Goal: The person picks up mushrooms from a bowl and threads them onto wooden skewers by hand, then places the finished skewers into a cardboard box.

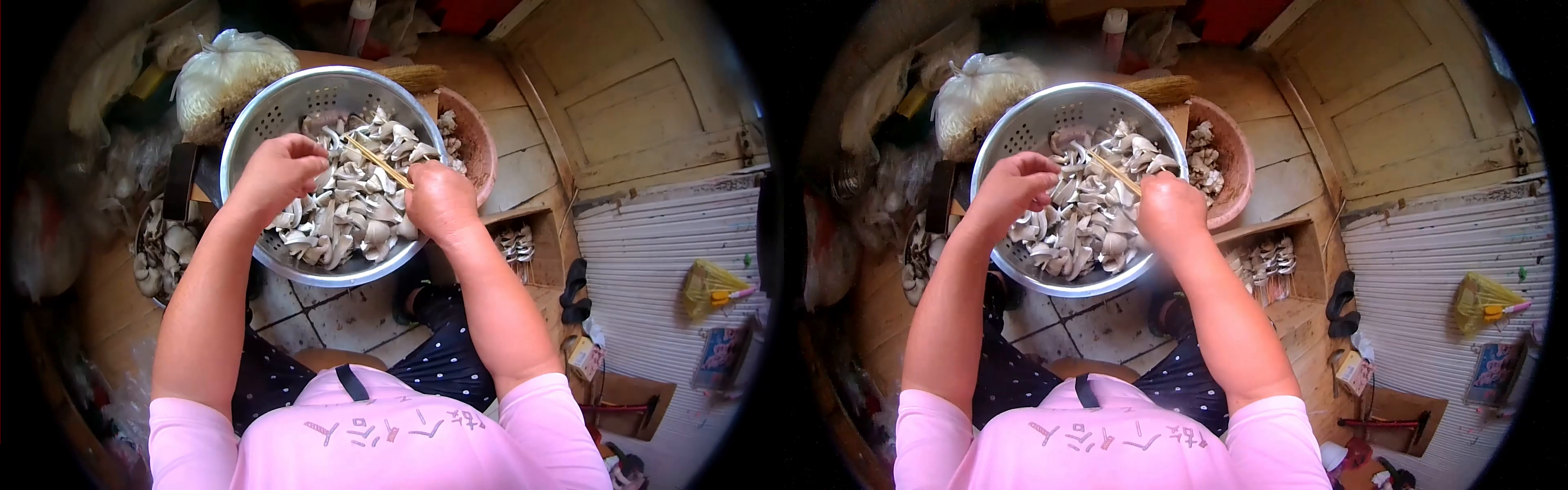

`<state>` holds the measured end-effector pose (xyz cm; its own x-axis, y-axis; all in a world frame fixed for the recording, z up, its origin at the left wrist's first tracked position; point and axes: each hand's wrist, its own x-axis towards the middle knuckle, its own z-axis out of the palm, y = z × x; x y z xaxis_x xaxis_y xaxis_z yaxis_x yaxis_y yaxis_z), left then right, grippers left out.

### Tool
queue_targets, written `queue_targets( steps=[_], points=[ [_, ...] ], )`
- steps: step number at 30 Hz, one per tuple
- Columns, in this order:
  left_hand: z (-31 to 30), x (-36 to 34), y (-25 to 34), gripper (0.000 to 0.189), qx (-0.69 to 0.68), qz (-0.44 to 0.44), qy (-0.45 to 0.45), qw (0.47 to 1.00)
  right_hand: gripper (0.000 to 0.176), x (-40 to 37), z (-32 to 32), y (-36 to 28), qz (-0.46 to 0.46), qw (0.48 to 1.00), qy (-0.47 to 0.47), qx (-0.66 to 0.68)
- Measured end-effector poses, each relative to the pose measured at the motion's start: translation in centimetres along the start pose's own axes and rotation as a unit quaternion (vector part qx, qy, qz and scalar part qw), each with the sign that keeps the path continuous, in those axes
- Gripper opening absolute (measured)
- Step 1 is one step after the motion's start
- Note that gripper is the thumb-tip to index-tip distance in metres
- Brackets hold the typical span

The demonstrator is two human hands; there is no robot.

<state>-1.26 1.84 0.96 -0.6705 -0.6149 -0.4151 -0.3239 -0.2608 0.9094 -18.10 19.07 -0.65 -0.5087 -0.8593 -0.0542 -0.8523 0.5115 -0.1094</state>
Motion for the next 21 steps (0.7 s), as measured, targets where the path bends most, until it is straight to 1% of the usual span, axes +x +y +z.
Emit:
queue_targets(
  steps=[1, 2, 3, 5, 6, 8, 9, 11, 12, 14, 15, 17, 18, 20, 21],
  points=[
    [-0.1, 0.0, -0.2, 0.018, 0.125, 0.003, -0.038, 0.991, 0.012, 0.0, 0.5, 0.1, 0.000, 1.000, -0.002, 0.001],
    [-0.2, -0.1, -0.4, 0.016, 0.248, 0.005, -0.075, 0.966, 0.013, 0.0, 1.0, 0.3, 0.009, 1.000, -0.009, -0.019],
    [-0.3, -0.1, -0.8, 0.016, 0.309, 0.005, -0.097, 0.946, 0.014, 0.0, 1.4, 0.4, 0.018, 0.999, -0.014, -0.038],
    [-0.2, -0.3, -1.0, 0.018, 0.459, -0.007, -0.149, 0.876, 0.015, 0.1, 1.9, 0.3, 0.022, 0.999, -0.011, -0.040],
    [0.0, -0.5, -0.9, 0.018, 0.459, -0.008, -0.150, 0.876, 0.015, 0.2, 2.0, 0.3, 0.028, 0.999, -0.005, -0.043],
    [0.2, -0.9, -0.8, 0.021, 0.551, -0.022, -0.196, 0.811, 0.015, 0.3, 2.1, 0.3, 0.031, 0.999, -0.010, -0.041],
    [0.2, -0.9, -1.0, 0.021, 0.551, -0.022, -0.197, 0.810, 0.014, 0.4, 2.1, 0.3, 0.033, 0.999, -0.014, -0.040],
    [0.2, -0.8, -2.1, 0.021, 0.592, 0.003, -0.214, 0.777, 0.015, 0.3, 1.8, 0.2, 0.037, 0.998, -0.026, -0.038],
    [0.3, -0.7, -2.9, 0.021, 0.593, 0.002, -0.214, 0.776, 0.015, 0.3, 1.5, 0.1, 0.042, 0.998, -0.038, -0.037],
    [0.5, -0.3, -4.7, 0.024, 0.651, 0.000, -0.188, 0.735, 0.015, 0.3, 1.3, 0.1, 0.048, 0.998, -0.038, -0.023],
    [0.6, -0.3, -4.8, 0.024, 0.651, -0.001, -0.188, 0.735, 0.015, 0.2, 1.1, 0.1, 0.055, 0.998, -0.038, -0.010],
    [1.1, -0.3, -4.9, 0.025, 0.669, -0.017, -0.192, 0.718, 0.015, 0.1, 0.5, -0.2, 0.062, 0.997, -0.042, -0.008],
    [1.0, -0.3, -4.6, 0.025, 0.669, -0.017, -0.193, 0.717, 0.015, 0.1, 0.2, -0.4, 0.071, 0.996, -0.045, -0.006],
    [0.4, -0.5, -3.3, 0.026, 0.631, 0.000, -0.201, 0.749, 0.015, -0.2, -0.8, -1.0, 0.064, 0.997, -0.034, 0.000],
    [0.0, -0.4, -2.8, 0.026, 0.632, 0.001, -0.202, 0.748, 0.016, -0.4, -1.1, -1.2, 0.056, 0.998, -0.023, 0.006]
  ],
)
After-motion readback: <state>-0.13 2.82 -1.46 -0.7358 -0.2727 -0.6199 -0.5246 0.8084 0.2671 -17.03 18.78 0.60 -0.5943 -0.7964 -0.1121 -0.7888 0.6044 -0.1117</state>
